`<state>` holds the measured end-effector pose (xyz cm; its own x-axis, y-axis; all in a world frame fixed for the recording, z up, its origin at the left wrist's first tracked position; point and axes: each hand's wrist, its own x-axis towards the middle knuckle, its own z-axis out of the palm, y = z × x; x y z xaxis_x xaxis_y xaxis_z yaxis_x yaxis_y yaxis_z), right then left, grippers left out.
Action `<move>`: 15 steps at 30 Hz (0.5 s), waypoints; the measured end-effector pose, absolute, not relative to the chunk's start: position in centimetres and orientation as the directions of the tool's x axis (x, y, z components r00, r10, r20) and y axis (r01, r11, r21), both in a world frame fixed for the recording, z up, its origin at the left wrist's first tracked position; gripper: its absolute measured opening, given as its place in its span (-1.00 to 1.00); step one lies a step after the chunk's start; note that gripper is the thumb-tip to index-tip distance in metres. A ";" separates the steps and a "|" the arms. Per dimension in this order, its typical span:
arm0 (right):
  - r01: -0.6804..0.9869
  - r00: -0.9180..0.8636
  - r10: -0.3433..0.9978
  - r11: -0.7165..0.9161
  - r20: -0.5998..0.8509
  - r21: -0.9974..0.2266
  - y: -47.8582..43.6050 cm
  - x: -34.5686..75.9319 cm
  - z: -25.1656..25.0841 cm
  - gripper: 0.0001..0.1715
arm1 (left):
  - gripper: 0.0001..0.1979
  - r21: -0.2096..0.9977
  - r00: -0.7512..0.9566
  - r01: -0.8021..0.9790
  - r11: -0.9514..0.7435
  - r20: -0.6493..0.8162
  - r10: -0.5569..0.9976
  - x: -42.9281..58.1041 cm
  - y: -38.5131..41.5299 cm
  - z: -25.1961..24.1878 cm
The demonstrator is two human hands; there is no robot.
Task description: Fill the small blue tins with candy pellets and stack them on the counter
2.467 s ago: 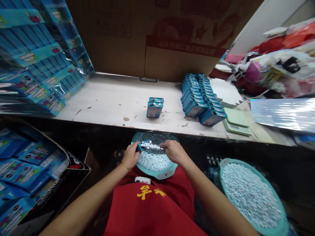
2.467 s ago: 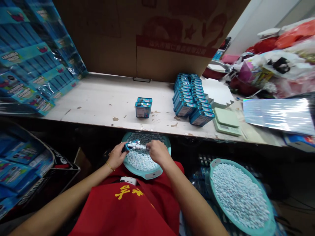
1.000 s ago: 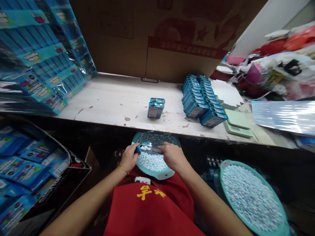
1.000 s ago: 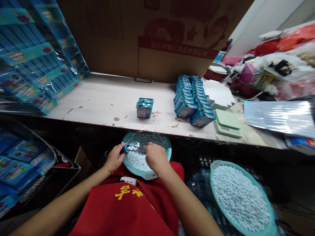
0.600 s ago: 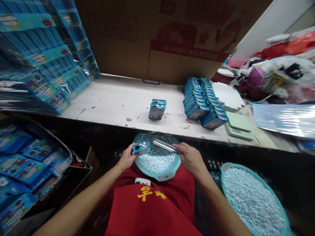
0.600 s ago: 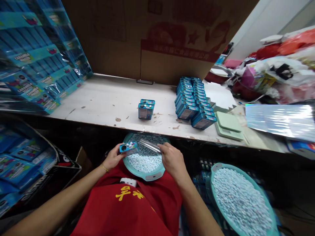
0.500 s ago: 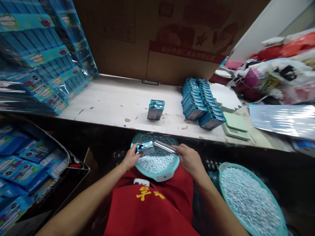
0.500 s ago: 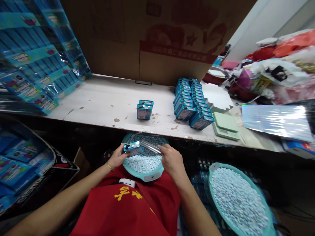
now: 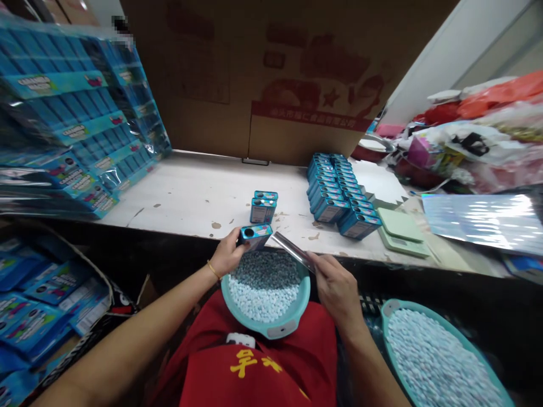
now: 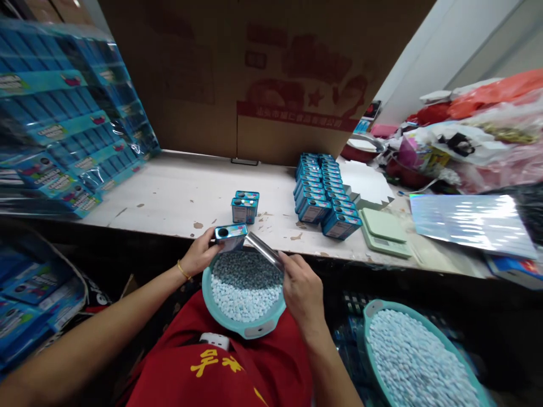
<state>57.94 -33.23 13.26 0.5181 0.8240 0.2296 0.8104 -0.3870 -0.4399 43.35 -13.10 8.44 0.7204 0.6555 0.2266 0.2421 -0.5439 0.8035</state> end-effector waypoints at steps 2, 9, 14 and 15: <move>0.769 0.555 0.794 -0.376 0.249 -0.517 -34.1 58.6 12.8 -0.59 | -0.71 0.773 0.732 0.225 -0.593 0.268 0.627 45.3 -11.1 8.9; 0.686 0.539 0.835 -0.358 0.113 -0.633 -35.6 58.5 9.1 -0.59 | -0.64 0.660 0.606 0.441 -0.608 0.281 0.744 47.9 -8.1 6.1; 0.613 0.533 0.846 -0.374 0.016 -0.696 -35.7 59.2 4.7 -0.54 | -0.60 0.617 0.485 0.464 -0.636 0.424 0.765 38.3 -7.8 4.3; 0.592 0.536 0.844 -0.390 -0.017 -0.705 -35.5 59.5 3.6 -0.53 | -0.60 0.605 0.419 0.517 -0.606 0.438 0.795 35.0 -7.4 4.0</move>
